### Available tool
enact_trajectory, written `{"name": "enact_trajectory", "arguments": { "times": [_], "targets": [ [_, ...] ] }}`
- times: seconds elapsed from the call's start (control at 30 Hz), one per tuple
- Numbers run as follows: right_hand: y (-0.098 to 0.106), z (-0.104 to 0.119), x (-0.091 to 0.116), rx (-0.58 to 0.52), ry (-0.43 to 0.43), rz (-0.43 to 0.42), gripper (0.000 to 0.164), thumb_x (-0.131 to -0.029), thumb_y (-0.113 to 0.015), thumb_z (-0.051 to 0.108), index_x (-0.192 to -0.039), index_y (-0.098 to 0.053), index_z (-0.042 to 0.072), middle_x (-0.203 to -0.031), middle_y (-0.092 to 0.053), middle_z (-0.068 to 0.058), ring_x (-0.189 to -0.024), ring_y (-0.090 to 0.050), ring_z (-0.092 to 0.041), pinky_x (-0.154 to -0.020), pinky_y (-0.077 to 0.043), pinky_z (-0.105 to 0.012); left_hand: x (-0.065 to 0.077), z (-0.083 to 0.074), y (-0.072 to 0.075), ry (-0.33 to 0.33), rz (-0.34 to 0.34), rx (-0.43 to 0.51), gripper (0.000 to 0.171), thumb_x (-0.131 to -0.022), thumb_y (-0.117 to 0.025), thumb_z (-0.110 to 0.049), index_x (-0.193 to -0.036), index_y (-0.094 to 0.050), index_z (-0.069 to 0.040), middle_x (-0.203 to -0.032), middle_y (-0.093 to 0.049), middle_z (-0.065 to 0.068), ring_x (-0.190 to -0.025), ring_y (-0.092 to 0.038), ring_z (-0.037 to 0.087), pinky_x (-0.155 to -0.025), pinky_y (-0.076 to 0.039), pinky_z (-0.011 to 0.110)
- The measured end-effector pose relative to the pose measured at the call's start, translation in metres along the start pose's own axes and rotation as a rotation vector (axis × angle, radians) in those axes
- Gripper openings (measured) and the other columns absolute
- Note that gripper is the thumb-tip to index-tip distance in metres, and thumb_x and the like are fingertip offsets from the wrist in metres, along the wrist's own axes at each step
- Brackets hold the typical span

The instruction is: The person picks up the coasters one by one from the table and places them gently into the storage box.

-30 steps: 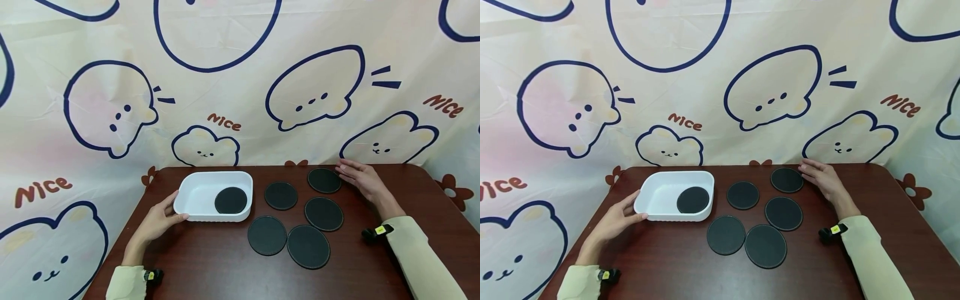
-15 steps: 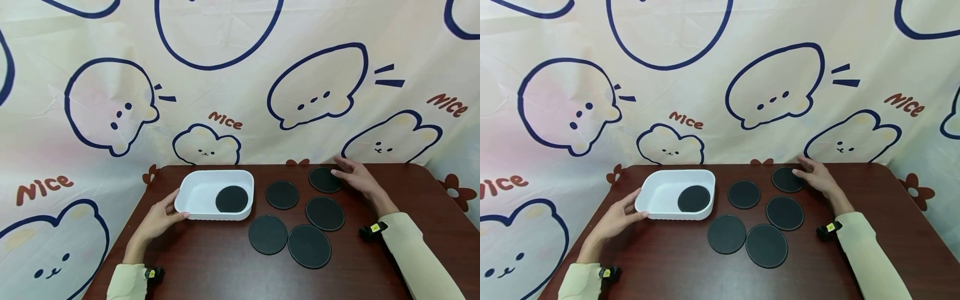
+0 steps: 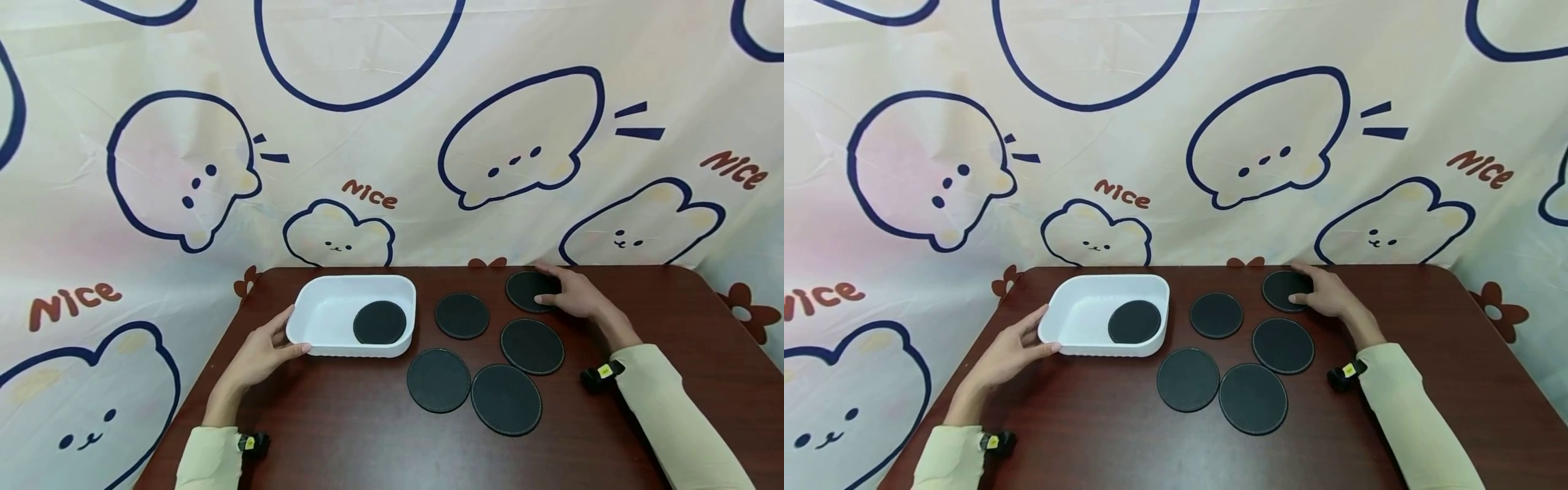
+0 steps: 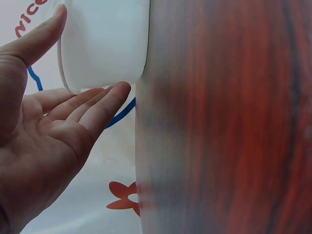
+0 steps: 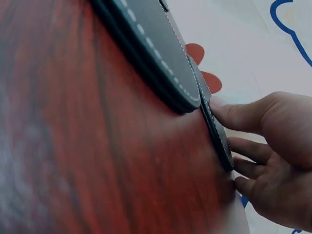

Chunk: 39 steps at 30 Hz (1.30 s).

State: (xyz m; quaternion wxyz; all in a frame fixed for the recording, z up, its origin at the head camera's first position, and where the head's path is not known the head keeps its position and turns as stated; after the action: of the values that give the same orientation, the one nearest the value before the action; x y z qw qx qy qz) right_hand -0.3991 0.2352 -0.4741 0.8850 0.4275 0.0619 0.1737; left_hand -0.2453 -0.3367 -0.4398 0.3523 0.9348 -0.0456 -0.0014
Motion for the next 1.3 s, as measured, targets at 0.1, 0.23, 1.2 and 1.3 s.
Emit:
{"name": "enact_trajectory", "arguments": {
  "times": [0.1,0.23,1.2,1.3],
  "targets": [
    [0.004,0.0,0.0,-0.021,-0.005,-0.04,0.077,-0.098,-0.079,0.019,-0.162,-0.041,-0.001,-0.162,-0.042,-0.035,-0.148,-0.042,-0.056,-0.117,-0.038,-0.073,0.0,0.0,0.0,0.001,0.0,-0.001,0.1,-0.097,-0.083,-0.03,-0.17,-0.022,0.0,-0.166,-0.042,0.031,-0.143,-0.059,0.044,-0.101,-0.061,0.041],
    [0.011,-0.002,0.003,-0.064,-0.024,-0.108,0.073,-0.096,-0.082,0.014,-0.158,-0.048,0.0,-0.156,-0.051,-0.035,-0.143,-0.049,-0.055,-0.114,-0.042,-0.07,0.0,0.0,0.0,0.003,0.002,0.001,0.1,-0.096,-0.083,-0.029,-0.17,-0.022,0.0,-0.167,-0.04,0.031,-0.143,-0.058,0.044,-0.1,-0.061,0.038],
    [0.018,-0.03,0.015,-0.465,-0.223,-0.086,0.063,-0.11,-0.063,0.023,-0.16,-0.04,-0.01,-0.151,-0.051,-0.039,-0.088,-0.071,0.0,-0.077,-0.065,-0.025,0.0,-0.001,0.0,-0.002,0.001,0.002,0.101,-0.096,-0.084,-0.03,-0.17,-0.022,0.0,-0.164,-0.044,0.032,-0.141,-0.06,0.044,-0.099,-0.062,0.037],
    [0.017,-0.031,0.015,-0.526,-0.225,-0.068,0.064,-0.112,-0.06,0.023,-0.162,-0.037,-0.008,-0.152,-0.05,-0.035,-0.089,-0.07,0.004,-0.077,-0.063,-0.022,0.0,0.0,-0.001,0.001,0.004,0.005,0.101,-0.096,-0.084,-0.03,-0.17,-0.022,0.0,-0.164,-0.045,0.032,-0.141,-0.06,0.044,-0.099,-0.062,0.037]
  ]
}}
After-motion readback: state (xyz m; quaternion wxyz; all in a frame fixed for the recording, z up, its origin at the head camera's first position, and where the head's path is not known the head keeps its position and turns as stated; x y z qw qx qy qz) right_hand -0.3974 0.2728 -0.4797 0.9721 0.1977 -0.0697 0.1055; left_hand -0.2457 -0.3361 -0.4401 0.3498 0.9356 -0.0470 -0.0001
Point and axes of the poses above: each hand's wrist, its own x-axis away from the middle knuckle, its own y-axis out of the back of the hand, z = x × y, the point moved 9 cm from there along -x, towards the middle knuckle
